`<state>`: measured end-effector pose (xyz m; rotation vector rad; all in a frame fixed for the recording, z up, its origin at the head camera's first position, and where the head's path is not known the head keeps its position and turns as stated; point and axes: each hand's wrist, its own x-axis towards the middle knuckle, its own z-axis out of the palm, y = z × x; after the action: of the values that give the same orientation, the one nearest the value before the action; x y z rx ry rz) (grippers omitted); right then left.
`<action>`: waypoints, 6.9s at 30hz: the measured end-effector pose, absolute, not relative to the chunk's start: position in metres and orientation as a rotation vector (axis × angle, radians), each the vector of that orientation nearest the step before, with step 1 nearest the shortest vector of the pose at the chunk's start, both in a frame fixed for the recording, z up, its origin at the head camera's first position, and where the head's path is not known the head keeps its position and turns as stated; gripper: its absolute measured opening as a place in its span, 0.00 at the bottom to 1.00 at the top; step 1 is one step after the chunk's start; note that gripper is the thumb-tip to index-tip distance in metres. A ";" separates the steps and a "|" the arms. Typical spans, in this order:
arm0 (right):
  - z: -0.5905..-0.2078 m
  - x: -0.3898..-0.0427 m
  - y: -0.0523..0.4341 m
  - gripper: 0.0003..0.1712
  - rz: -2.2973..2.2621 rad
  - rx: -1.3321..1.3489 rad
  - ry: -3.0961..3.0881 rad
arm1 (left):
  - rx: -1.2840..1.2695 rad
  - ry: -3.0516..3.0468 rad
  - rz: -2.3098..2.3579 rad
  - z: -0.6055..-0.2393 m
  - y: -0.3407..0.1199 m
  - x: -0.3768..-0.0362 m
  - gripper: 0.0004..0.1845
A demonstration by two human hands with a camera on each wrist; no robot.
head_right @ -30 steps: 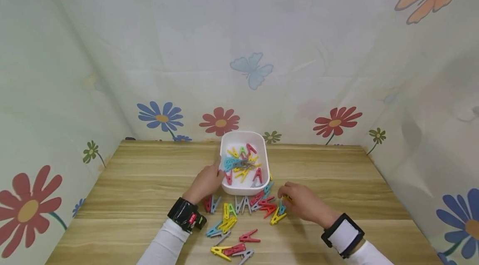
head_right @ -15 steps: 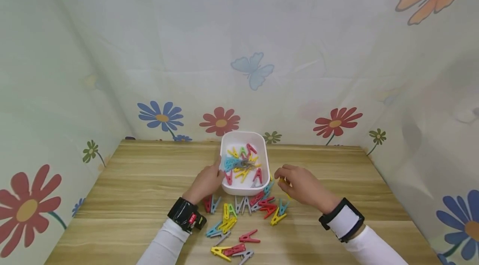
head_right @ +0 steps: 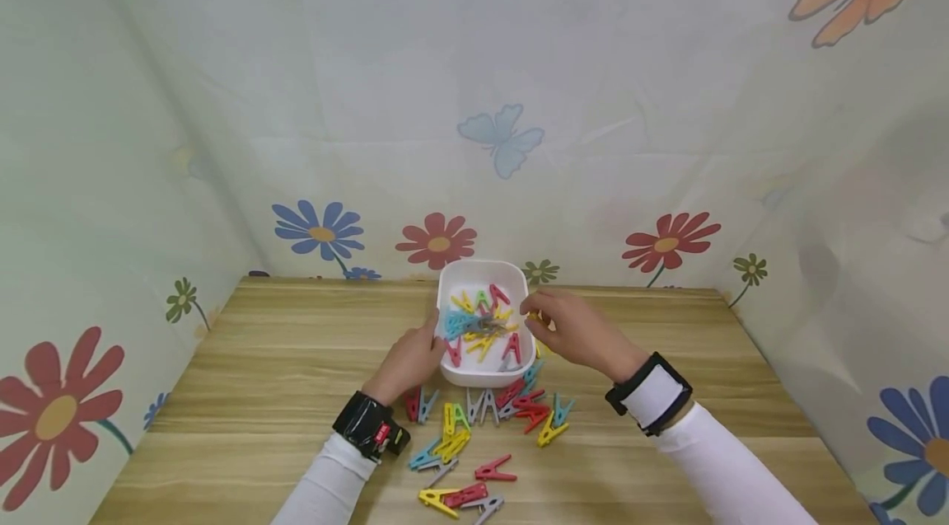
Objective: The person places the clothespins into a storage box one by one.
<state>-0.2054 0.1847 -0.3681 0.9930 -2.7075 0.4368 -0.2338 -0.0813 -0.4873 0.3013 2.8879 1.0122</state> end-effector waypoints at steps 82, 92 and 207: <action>-0.494 -0.234 0.216 0.42 0.637 0.822 -3.161 | 0.242 2.828 1.018 -0.487 -0.080 -0.236 0.34; -0.497 -0.221 0.213 0.36 0.562 0.843 -3.060 | 0.253 2.836 1.022 -0.490 -0.081 -0.234 0.34; -0.369 -0.222 0.176 0.17 0.584 1.019 -2.638 | 0.274 2.831 1.016 -0.487 -0.082 -0.235 0.34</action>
<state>-0.2222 0.1762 -0.3693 1.0191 -2.6384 0.5842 -0.2353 -0.0817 -0.4872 0.2738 2.8306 1.0159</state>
